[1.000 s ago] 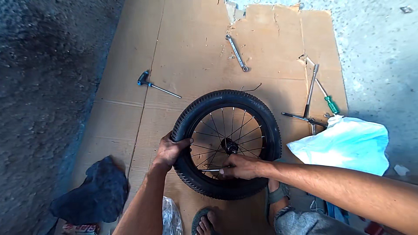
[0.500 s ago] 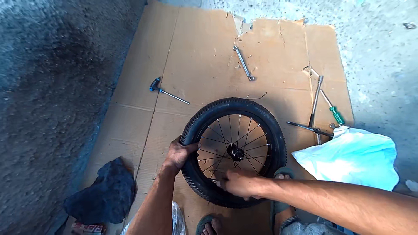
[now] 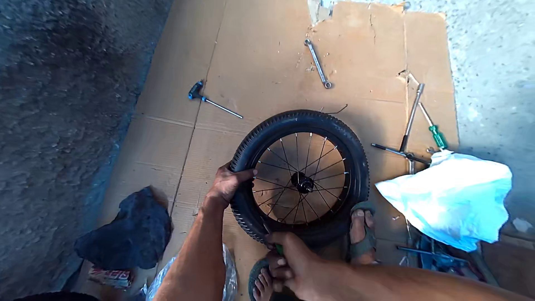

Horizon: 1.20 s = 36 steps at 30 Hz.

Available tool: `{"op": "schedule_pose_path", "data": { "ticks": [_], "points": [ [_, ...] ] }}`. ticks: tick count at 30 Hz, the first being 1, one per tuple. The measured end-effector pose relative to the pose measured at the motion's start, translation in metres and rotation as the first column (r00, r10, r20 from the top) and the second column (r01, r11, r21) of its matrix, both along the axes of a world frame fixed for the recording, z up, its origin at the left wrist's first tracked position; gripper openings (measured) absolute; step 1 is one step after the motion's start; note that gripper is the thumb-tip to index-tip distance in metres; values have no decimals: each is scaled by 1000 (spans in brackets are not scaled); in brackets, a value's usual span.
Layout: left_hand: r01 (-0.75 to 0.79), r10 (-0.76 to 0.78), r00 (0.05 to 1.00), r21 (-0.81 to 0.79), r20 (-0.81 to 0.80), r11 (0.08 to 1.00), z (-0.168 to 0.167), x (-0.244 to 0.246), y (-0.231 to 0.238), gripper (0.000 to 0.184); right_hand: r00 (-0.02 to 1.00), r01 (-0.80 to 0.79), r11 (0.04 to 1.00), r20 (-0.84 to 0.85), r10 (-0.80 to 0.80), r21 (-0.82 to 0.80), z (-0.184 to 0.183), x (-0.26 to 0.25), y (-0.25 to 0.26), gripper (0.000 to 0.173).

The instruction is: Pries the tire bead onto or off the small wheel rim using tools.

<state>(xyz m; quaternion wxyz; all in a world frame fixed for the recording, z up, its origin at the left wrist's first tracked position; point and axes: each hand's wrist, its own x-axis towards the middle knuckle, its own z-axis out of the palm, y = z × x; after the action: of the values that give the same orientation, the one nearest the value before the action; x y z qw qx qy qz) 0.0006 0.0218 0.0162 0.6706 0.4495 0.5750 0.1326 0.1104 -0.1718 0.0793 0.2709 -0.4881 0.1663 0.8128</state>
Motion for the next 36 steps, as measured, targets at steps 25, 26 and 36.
{"op": "schedule_pose_path", "data": {
  "ticks": [25,26,36],
  "points": [
    [-82,169,943,292,-288,953,-24,9,-11,62,846,-212,977,498,190,-13,28,-86,46,38],
    [-65,165,929,294,-331,954,-21,9,-13,66,840,-190,981,521,152,20,28,-91,41,38],
    [30,174,817,343,-550,939,-19,19,-16,89,843,0,986,531,-90,166,9,-99,8,34]
  ]
}}
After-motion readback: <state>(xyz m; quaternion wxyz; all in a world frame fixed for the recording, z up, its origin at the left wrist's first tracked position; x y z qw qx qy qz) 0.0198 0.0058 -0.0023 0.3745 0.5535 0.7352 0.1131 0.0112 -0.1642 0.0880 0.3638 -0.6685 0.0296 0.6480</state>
